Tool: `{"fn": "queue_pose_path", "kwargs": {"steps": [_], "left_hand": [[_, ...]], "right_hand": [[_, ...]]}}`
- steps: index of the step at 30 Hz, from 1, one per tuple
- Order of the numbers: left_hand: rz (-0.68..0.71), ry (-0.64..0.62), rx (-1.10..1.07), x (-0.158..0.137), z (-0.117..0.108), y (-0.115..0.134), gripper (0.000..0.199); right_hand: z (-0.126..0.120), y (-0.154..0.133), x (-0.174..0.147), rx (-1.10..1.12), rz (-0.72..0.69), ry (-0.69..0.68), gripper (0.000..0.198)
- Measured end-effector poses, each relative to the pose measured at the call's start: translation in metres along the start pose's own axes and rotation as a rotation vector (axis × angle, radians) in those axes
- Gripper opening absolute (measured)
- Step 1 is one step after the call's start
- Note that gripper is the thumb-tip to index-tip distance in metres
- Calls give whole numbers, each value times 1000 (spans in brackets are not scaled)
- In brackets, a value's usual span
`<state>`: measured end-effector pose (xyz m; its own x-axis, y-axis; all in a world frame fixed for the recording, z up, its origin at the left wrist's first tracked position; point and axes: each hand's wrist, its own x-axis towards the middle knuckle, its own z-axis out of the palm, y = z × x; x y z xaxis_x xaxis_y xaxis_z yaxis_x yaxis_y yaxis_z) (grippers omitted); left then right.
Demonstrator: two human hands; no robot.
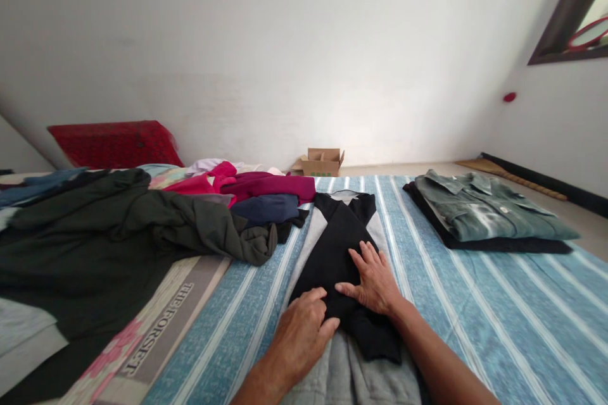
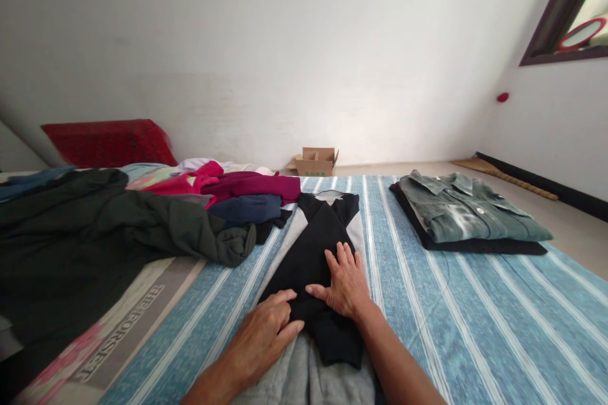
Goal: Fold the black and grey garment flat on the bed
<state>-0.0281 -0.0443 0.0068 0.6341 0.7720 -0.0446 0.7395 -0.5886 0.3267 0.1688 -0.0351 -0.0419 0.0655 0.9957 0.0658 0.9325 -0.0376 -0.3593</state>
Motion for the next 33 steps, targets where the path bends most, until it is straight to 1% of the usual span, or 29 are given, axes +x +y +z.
{"fn": "queue_pose_path", "kwargs": {"steps": [5, 12, 18, 25, 29, 33], "left_hand": [[9, 14, 9, 0, 1, -1, 19], [-20, -29, 29, 1, -4, 3, 20], [-30, -30, 27, 0, -7, 6, 21], [-23, -17, 28, -1, -6, 6, 21], [-12, 12, 19, -1, -3, 5, 20], [0, 24, 20, -1, -1, 4, 21]], "right_hand": [[0, 0, 1, -3, -3, 6, 96], [-1, -1, 0, 10, 2, 10, 96], [-2, -1, -1, 22, 3, 18, 93], [-1, -1, -1, 20, 3, 60, 89], [3, 1, -1, 3, -10, 131, 80], [8, 3, 2, -10, 15, 215, 62]]}}
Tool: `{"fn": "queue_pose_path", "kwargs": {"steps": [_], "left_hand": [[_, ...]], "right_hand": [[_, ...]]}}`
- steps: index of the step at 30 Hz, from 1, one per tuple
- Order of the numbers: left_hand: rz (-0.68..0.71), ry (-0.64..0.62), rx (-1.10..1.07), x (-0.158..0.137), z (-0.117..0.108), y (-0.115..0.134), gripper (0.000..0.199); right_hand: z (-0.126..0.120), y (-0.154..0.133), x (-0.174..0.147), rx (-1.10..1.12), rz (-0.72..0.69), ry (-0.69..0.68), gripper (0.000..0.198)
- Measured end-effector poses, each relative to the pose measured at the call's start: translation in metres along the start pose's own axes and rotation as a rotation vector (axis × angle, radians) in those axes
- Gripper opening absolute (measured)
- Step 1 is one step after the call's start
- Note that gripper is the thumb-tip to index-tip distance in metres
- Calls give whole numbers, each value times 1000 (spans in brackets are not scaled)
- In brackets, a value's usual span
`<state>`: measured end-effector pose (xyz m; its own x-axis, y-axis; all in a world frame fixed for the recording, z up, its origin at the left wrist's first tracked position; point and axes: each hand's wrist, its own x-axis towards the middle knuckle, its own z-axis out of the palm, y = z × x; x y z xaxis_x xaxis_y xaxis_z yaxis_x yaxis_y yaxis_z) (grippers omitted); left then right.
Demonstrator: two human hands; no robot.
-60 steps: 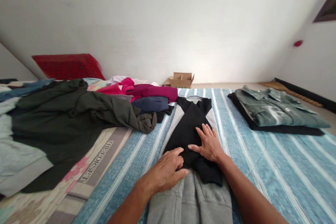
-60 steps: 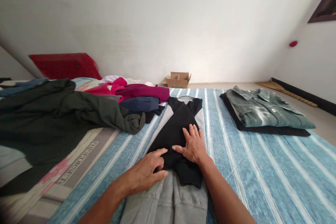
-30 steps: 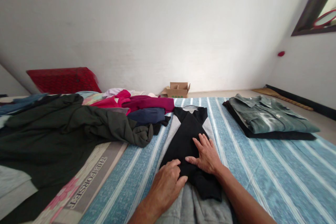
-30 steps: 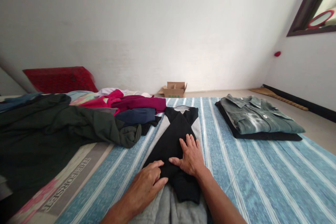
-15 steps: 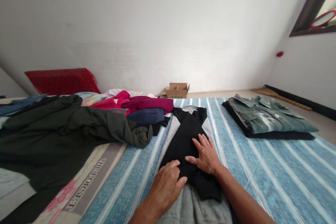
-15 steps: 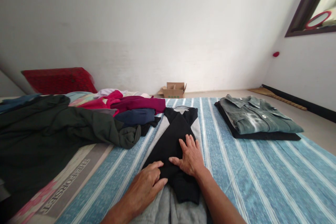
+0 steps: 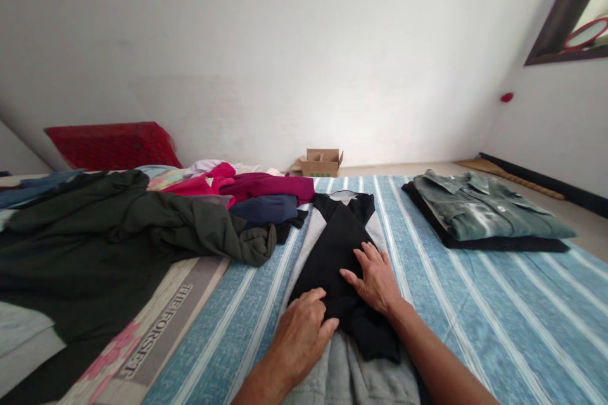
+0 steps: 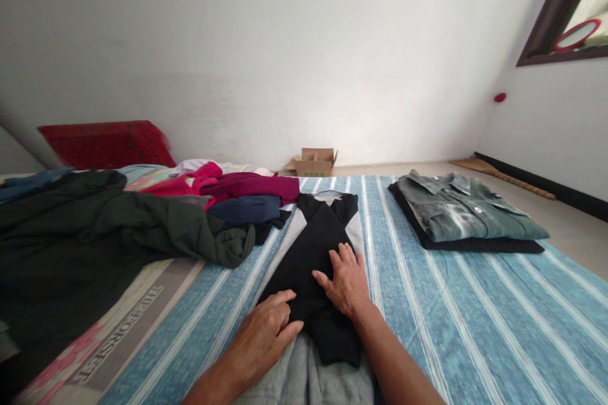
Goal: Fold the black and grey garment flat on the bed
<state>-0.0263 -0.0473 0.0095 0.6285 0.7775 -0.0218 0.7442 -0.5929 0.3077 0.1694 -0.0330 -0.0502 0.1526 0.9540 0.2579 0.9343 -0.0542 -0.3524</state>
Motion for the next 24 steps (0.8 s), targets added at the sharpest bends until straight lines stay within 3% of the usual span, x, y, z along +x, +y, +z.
{"fn": "queue_pose_path", "kwargs": {"steps": [8, 12, 14, 17, 19, 22, 24], "left_hand": [[3, 5, 30, -1, 0, 1, 20], [5, -1, 50, -1, 0, 1, 19], [4, -10, 59, -1, 0, 1, 19], [-7, -21, 64, -1, -1, 2, 19], [-11, -20, 64, -1, -1, 2, 17], [6, -6, 62, 0, 1, 1, 18], [14, 3, 62, 0, 2, 1, 18]], "right_hand": [[4, 3, 0, 21, 23, 131, 37], [-9, 0, 5, 211, 34, 224, 32], [-29, -9, 6, 420, 30, 224, 34], [-81, -34, -7, 803, -32, 106, 44], [-122, -52, -29, 1021, -193, 20, 45], [-176, -71, -75, 1193, -585, -93, 46], [-198, -73, -105, 1204, -623, -108, 48]]}}
